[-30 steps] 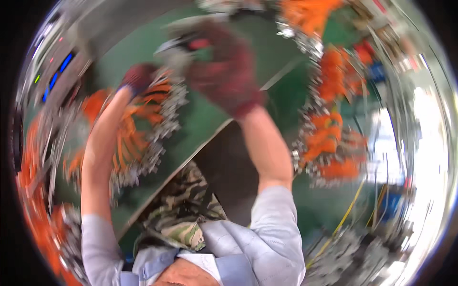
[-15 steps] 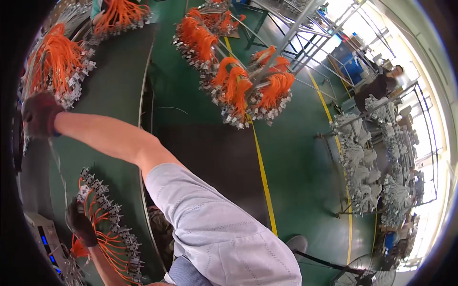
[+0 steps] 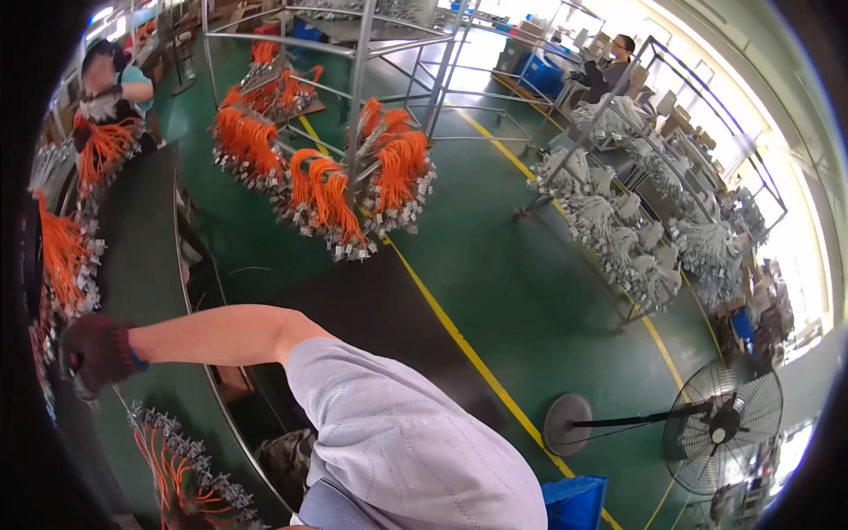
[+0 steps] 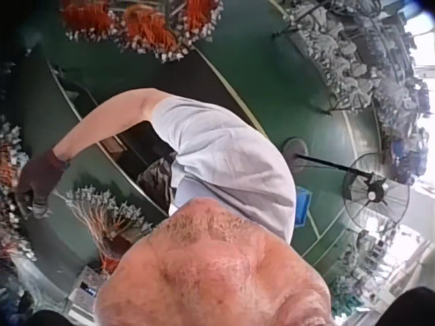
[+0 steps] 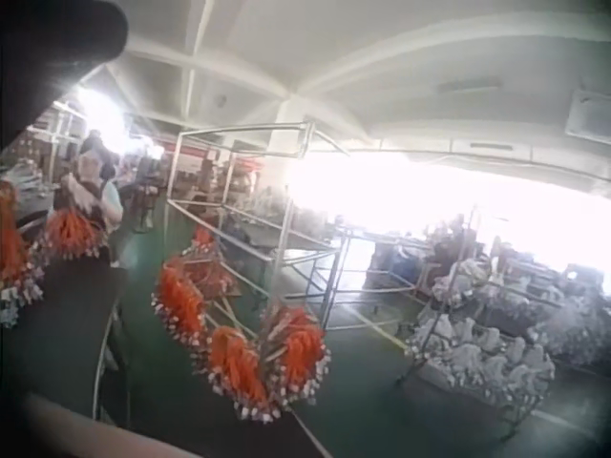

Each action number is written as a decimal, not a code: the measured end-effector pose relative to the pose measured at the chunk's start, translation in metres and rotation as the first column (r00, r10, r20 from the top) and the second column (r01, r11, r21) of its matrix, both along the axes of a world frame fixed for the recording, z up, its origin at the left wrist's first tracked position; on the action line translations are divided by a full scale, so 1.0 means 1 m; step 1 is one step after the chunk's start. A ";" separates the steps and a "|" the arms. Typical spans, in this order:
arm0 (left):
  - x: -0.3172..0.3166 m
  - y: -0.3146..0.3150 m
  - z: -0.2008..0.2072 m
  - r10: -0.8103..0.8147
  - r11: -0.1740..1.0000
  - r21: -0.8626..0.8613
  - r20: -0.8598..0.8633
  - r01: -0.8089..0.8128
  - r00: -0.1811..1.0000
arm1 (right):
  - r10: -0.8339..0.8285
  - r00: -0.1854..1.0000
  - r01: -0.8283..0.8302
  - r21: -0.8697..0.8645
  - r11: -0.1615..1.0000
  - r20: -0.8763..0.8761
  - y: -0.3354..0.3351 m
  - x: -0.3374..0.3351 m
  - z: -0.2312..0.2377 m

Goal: Manually sorting, bundling, and testing batches of orange electrical wire harness assemblies at a factory workstation.

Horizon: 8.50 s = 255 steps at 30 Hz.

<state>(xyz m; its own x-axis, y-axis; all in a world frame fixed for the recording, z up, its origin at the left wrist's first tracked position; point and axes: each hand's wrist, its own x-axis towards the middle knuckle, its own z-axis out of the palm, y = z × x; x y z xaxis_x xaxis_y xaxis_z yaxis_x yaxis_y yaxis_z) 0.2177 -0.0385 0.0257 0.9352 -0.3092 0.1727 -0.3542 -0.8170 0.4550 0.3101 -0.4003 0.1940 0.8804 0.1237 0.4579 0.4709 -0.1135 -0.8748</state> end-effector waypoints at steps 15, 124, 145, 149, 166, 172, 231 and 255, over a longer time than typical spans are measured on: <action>-0.153 -0.035 -0.009 0.277 0.889 0.324 0.185 -0.325 0.943 | 0.285 0.922 -0.141 0.458 0.878 -0.263 0.015 -0.099 -0.166; -0.164 -0.046 -0.041 0.399 0.849 0.216 0.334 -0.482 0.854 | 0.189 0.955 -0.225 -0.141 0.964 -0.229 0.131 -0.163 -0.221; -0.222 0.168 -0.005 0.845 0.530 0.021 0.076 -0.848 0.530 | 0.251 0.965 -0.260 -0.177 0.949 -0.073 0.154 -0.211 -0.207; -0.210 0.155 -0.002 0.788 0.615 0.088 -0.043 -0.783 0.614 | 0.203 0.979 -0.190 -0.237 0.953 0.029 0.153 -0.209 -0.220; -0.216 0.170 -0.048 0.804 0.589 0.131 0.001 -0.797 0.594 | 0.234 0.969 -0.237 -0.031 0.971 -0.079 0.148 -0.179 -0.233; -0.215 0.067 -0.037 0.845 0.526 0.166 0.005 -0.834 0.534 | 0.111 0.990 -0.120 -0.110 0.987 -0.084 0.123 -0.126 -0.228; -0.171 -0.035 0.002 0.142 0.965 0.179 0.251 -0.190 0.957 | 0.243 0.967 -0.250 -0.115 0.961 -0.071 0.111 -0.130 -0.231; -0.166 -0.056 -0.013 0.210 0.960 0.164 0.108 -0.225 0.972 | 0.238 0.952 -0.262 -0.111 0.959 -0.195 0.113 -0.154 -0.227</action>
<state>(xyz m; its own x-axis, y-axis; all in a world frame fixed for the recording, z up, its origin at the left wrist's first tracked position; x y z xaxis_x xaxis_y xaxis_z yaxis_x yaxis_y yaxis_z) 0.0513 -0.0943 0.0131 0.9666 -0.1324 0.2194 -0.1913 -0.9424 0.2745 0.1563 -0.2876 -0.0326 0.8789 0.3996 0.2606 0.3373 -0.1342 -0.9318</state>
